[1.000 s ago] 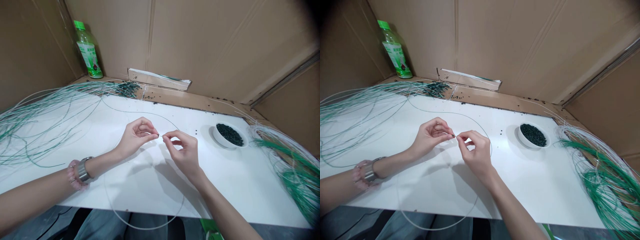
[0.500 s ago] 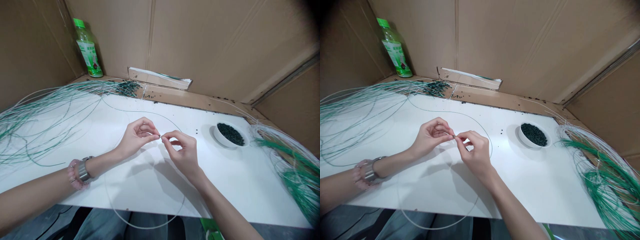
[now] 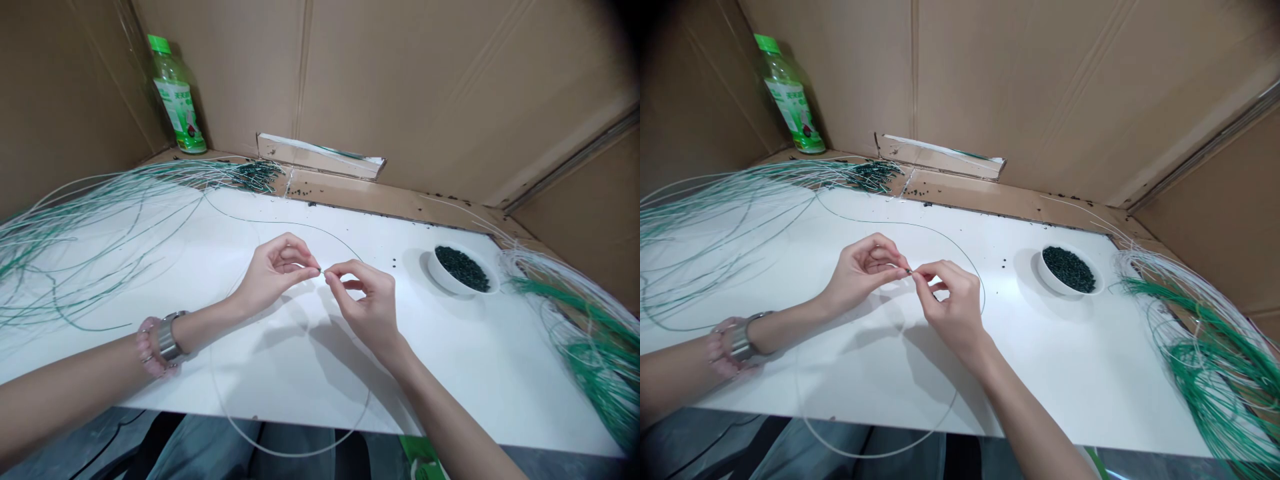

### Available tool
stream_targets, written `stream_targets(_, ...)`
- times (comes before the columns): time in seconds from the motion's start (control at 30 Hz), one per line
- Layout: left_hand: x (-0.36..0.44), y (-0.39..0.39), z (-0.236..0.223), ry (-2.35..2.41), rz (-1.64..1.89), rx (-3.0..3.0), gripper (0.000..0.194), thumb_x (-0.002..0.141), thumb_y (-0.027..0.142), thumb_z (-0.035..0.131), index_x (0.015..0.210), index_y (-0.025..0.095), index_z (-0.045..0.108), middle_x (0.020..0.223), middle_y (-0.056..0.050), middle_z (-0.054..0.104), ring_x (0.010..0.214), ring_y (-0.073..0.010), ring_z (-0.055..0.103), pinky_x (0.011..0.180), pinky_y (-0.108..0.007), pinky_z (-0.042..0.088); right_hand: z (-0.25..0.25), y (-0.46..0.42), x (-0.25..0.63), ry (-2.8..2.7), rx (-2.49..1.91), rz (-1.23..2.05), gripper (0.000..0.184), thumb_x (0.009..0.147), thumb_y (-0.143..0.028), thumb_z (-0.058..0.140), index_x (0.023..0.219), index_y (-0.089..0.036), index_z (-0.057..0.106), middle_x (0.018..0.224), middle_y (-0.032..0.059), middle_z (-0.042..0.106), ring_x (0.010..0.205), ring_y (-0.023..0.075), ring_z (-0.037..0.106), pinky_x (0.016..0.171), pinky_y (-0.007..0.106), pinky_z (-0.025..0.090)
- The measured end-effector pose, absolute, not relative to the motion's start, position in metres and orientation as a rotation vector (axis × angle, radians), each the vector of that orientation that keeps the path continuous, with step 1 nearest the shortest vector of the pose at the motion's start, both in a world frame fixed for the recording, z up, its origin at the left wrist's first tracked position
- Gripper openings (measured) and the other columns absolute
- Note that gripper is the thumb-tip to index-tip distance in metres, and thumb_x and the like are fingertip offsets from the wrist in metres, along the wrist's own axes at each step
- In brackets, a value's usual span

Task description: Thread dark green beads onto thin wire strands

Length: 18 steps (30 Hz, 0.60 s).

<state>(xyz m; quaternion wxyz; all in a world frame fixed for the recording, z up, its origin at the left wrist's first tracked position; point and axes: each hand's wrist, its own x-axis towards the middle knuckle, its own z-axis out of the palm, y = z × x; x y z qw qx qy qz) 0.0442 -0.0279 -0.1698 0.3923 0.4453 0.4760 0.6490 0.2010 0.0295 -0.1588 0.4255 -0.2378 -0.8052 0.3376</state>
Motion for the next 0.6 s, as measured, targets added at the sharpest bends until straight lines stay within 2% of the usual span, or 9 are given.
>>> stream_targets(0.2,0.0447,-0.0284,-0.1695,1.216,1.639,1.136,0.026,0.067,0.017,0.076,0.079,0.016,0.053,0.073,0.001,0.067,0.07,-0.0097,0.065,0.069,-0.019,0.053,-0.16,0.0289,0.2013,-2.011,-0.589,0.83,0.009,0.081,-0.015,0.058,0.075,-0.018,0.064,0.07,-0.0003,0.066,0.064,0.0093,0.06,0.053,0.018,0.055)
stream_targets(0.6,0.0449,-0.0294,-0.1728,1.149,1.644,1.194,0.025,0.069,0.015,0.076,0.08,0.015,0.054,0.073,0.002,0.066,0.07,-0.0071,0.065,0.065,-0.014,0.053,-0.162,0.0276,0.1987,-2.01,-0.543,0.719,0.01,0.081,-0.013,0.059,0.074,-0.017,0.065,0.068,-0.0004,0.067,0.063,0.0093,0.061,0.052,0.019,0.055)
